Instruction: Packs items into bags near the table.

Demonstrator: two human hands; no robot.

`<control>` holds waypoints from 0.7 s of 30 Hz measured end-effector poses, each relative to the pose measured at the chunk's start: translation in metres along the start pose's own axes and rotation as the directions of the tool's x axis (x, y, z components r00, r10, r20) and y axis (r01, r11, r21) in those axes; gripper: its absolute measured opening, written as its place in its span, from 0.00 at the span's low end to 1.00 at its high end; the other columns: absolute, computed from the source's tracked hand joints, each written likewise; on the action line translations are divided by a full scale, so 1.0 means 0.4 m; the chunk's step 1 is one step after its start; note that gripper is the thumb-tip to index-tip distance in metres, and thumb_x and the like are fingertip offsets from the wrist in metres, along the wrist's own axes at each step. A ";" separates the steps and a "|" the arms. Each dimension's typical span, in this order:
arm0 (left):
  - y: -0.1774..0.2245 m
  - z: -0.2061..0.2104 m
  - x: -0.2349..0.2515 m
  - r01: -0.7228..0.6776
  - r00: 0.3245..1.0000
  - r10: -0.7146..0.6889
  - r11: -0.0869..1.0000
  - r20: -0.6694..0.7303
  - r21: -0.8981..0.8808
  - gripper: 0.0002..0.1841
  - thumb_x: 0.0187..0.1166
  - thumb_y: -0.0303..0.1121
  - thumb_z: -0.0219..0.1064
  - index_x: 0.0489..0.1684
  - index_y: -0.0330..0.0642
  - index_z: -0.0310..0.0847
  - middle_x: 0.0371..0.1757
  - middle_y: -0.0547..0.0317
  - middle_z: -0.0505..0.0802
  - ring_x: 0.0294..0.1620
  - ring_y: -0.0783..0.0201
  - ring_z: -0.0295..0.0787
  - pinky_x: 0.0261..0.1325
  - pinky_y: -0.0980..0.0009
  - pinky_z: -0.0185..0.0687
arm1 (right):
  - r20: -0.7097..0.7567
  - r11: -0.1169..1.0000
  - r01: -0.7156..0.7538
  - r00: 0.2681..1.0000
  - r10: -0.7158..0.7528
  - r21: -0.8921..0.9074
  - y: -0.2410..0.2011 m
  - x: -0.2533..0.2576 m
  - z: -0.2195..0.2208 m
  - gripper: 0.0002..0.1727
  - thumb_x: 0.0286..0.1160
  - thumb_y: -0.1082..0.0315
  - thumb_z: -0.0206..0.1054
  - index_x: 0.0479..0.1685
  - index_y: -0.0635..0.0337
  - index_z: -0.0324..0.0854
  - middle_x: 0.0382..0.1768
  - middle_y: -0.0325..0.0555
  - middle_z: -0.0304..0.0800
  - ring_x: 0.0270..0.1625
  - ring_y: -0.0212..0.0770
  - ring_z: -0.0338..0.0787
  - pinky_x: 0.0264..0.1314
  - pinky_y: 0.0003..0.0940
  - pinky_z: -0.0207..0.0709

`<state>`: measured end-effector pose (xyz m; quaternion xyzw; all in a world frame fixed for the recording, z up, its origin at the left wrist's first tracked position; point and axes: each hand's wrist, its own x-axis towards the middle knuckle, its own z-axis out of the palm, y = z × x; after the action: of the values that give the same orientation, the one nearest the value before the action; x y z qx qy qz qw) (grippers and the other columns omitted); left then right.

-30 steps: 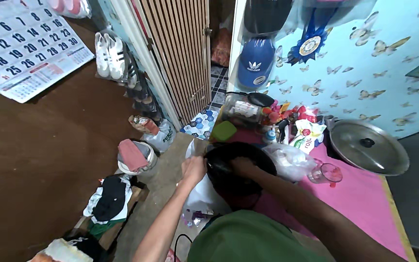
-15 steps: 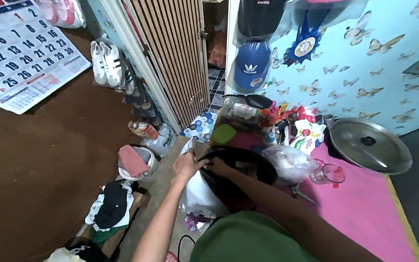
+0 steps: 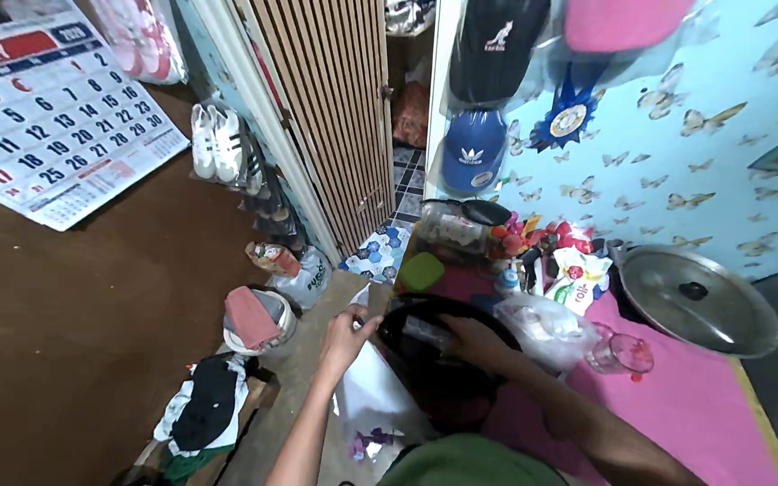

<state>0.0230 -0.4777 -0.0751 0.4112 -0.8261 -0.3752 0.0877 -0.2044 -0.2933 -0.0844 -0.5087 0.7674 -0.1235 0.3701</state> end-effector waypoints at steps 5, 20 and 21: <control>0.209 -0.106 -0.153 -0.357 0.933 0.322 0.785 -0.158 -0.507 0.18 0.70 0.38 0.75 0.55 0.38 0.84 0.49 0.63 0.92 0.54 0.70 0.89 0.56 0.69 0.88 | -0.222 0.835 0.490 0.869 -0.442 0.253 -0.194 -0.184 -0.179 0.26 0.89 0.53 0.58 0.75 0.60 0.80 0.61 0.55 0.88 0.59 0.42 0.88 0.67 0.40 0.81; 0.498 -0.116 -0.678 -0.674 0.610 0.077 0.574 -0.788 -0.466 0.19 0.76 0.41 0.74 0.56 0.41 0.78 0.44 0.69 0.96 0.44 0.75 0.94 0.52 0.76 0.91 | -0.182 0.396 0.843 0.482 -0.857 0.364 -0.306 -0.512 -0.278 0.24 0.73 0.64 0.75 0.68 0.63 0.83 0.51 0.36 0.95 0.52 0.22 0.92 0.57 0.22 0.88; 0.510 -0.095 -0.707 -0.670 0.602 0.056 0.579 -0.797 -0.465 0.18 0.76 0.42 0.74 0.56 0.41 0.78 0.44 0.70 0.96 0.44 0.76 0.94 0.52 0.76 0.91 | -0.146 0.356 0.823 0.458 -0.877 0.443 -0.293 -0.528 -0.280 0.24 0.75 0.63 0.74 0.69 0.63 0.82 0.52 0.37 0.95 0.52 0.25 0.93 0.56 0.24 0.89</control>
<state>0.0979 -0.2102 0.1392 0.2516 -0.5714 -0.4521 0.6370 -0.1572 -0.1831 0.1533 -0.7358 0.3169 -0.4422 0.4033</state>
